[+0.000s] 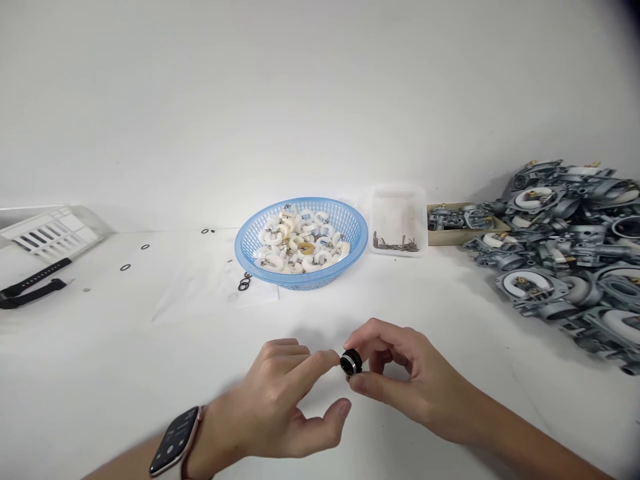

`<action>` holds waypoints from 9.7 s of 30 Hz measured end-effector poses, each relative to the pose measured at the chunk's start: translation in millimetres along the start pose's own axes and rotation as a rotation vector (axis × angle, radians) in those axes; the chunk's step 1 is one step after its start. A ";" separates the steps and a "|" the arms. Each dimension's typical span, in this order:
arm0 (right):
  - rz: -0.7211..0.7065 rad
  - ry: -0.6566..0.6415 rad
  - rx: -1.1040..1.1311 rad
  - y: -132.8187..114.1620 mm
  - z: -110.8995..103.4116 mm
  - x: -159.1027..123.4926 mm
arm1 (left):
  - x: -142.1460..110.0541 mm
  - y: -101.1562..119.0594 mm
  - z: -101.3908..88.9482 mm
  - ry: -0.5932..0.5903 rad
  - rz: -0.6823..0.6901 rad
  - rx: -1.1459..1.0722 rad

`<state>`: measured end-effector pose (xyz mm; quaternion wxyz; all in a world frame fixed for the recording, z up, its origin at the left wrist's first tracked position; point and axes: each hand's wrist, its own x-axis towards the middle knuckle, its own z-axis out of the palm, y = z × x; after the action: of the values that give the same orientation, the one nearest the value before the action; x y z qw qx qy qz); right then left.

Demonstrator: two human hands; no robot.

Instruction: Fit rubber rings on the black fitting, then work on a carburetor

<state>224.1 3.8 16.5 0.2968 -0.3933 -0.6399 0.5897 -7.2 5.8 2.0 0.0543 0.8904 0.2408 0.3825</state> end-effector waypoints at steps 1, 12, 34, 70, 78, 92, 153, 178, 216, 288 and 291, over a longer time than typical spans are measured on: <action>0.003 -0.001 -0.001 0.0 0.2 -0.1 | -0.3 -0.3 0.1 -0.001 0.004 0.001; 0.008 0.002 -0.019 0.2 -0.1 -0.9 | 1.0 -1.2 1.4 -0.002 0.015 0.002; -0.005 -0.010 -0.017 -1.0 0.9 -0.3 | -0.8 -0.1 0.0 -0.036 -0.005 -0.001; 0.012 -0.038 -0.014 -5.3 -1.5 0.2 | -1.8 -4.2 1.7 -0.007 0.002 -0.013; 0.009 -0.042 -0.036 -6.2 0.6 0.5 | -1.0 -3.0 1.2 -0.003 0.008 -0.008; -0.003 -0.049 -0.102 -6.1 -1.3 0.8 | -0.7 -1.8 -0.3 -0.008 0.006 -0.016; -0.135 -0.032 -0.280 2.4 0.3 -1.2 | -0.9 -3.8 -0.7 0.009 0.036 0.011; -0.159 -0.039 -0.334 1.0 1.1 -2.0 | -1.4 -3.2 0.0 0.009 0.032 0.033; -0.174 -0.035 -0.232 -2.2 1.2 0.5 | 0.5 -3.2 1.4 0.005 0.010 0.048; -0.584 0.168 -0.673 12.6 4.0 -1.4 | -0.5 -5.0 3.4 -0.022 -0.029 0.005; -0.559 0.130 -0.684 12.7 3.9 -2.6 | -0.4 -4.5 2.7 -0.012 -0.012 0.006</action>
<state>224.1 -0.5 3.7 0.3373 -0.3168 -0.8600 0.2152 -7.3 9.8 -1.4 0.0555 0.8914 0.2470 0.3759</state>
